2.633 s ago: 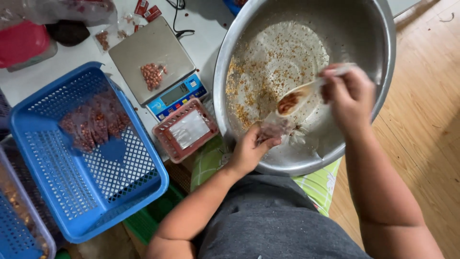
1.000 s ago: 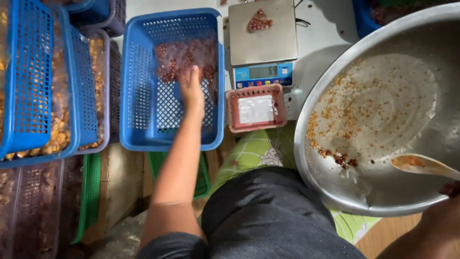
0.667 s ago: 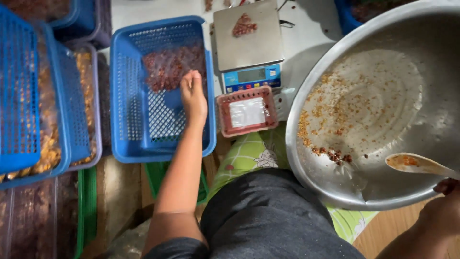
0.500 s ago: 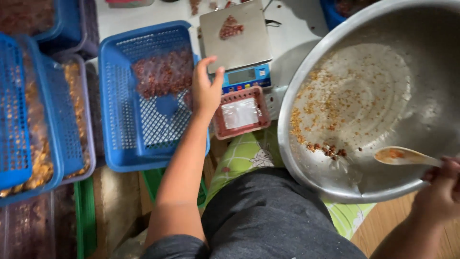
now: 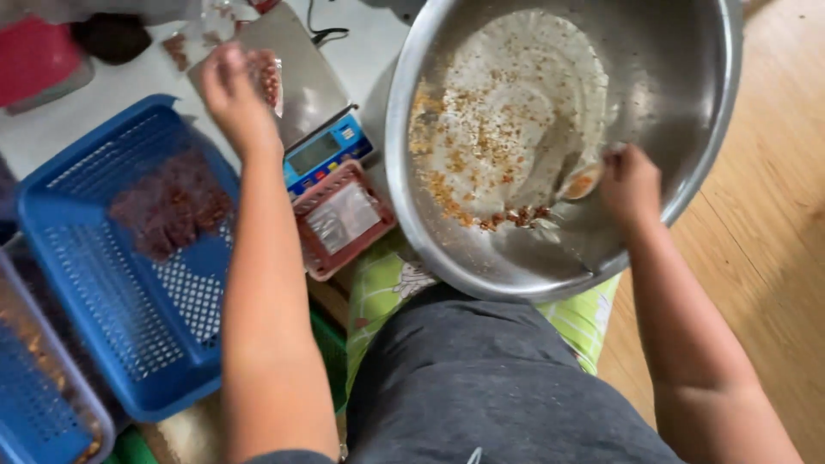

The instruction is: The person scoops small reddish-brown seeds from a large metal bowl into small clear plastic bags using a white plastic spoon. Each filled bag is placed on a digital scale to check the weight, then moved to a blue basket. The process repeats continuously throughout the clip.

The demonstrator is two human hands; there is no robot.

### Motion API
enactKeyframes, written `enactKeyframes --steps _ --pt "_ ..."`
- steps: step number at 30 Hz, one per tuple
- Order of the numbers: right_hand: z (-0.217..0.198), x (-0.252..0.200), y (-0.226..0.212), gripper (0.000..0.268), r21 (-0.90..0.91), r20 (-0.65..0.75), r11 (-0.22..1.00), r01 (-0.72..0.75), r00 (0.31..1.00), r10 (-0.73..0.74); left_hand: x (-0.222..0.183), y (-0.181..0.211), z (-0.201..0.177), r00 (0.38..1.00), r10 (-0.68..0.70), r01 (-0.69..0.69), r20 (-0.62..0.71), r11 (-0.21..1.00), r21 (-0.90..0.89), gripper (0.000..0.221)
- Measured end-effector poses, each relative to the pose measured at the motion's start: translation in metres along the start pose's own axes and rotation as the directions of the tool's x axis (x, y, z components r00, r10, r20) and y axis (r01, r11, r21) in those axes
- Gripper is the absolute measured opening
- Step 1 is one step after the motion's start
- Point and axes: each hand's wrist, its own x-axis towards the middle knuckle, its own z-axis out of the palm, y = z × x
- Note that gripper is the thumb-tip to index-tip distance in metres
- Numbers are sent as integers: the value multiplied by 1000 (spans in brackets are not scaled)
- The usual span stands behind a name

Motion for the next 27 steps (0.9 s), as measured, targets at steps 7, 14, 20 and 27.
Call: enactKeyframes --steps 7,14,20,27 --pt "1 10 -136 23 -184 552 982 37 831 73 -106 108 23 879 -442 474 179 776 -416 54" --pt "52 -5 -158 32 -62 618 875 480 707 -344 -198 115 40 795 -304 216 525 951 222 49" --pt "45 -8 -193 35 137 697 860 491 570 -436 -227 105 32 727 -353 246 590 935 256 61" --pt "39 5 -195 42 343 809 930 132 462 -364 -243 103 32 680 -345 236 647 938 253 64"
